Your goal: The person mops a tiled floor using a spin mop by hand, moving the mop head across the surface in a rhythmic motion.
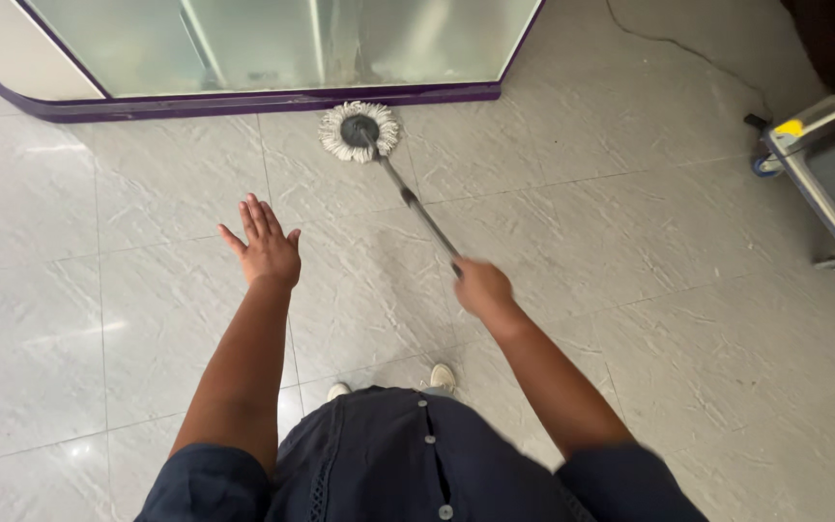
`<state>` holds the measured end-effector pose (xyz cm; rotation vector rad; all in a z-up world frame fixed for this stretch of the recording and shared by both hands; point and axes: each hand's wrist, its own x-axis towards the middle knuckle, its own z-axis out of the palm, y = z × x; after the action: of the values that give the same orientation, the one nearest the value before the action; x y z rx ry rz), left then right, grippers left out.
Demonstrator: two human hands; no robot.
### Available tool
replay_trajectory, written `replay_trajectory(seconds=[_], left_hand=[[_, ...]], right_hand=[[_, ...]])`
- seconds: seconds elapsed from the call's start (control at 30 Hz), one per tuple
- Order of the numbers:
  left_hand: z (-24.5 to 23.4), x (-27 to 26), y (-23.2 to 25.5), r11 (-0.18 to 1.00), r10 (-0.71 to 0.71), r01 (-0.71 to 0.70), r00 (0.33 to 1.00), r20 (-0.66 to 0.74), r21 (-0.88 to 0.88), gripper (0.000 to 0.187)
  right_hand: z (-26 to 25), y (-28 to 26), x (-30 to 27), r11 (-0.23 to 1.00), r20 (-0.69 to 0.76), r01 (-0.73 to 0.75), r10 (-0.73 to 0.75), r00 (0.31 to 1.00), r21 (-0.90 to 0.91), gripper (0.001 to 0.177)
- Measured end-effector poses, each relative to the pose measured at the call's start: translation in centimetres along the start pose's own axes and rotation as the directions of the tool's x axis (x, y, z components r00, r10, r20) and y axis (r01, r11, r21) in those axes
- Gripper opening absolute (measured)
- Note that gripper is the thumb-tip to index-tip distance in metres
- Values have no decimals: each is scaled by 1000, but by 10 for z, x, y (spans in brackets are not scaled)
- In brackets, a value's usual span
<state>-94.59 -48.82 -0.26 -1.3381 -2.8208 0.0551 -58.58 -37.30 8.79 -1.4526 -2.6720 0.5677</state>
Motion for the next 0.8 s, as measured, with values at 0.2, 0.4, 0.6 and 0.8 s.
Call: replay_trajectory(seconds=[0.2, 0.4, 0.6, 0.8], left_hand=[[21, -2, -8, 996, 59, -60, 998, 17, 65, 77], [27, -5, 5, 992, 119, -120, 992, 38, 33, 77], [29, -11, 1, 991, 128, -129, 991, 29, 39, 79], [15, -27, -20, 994, 67, -72, 995, 68, 79, 87]], right_hand=[[-80, 19, -168, 980, 167, -196, 200, 965, -41, 51], [-207, -23, -251, 754, 434, -489, 654, 620, -438, 46], [-169, -56, -236, 876, 306, -355, 453, 837, -328, 45], [-60, -59, -131, 956, 144, -288, 293, 945, -60, 43]])
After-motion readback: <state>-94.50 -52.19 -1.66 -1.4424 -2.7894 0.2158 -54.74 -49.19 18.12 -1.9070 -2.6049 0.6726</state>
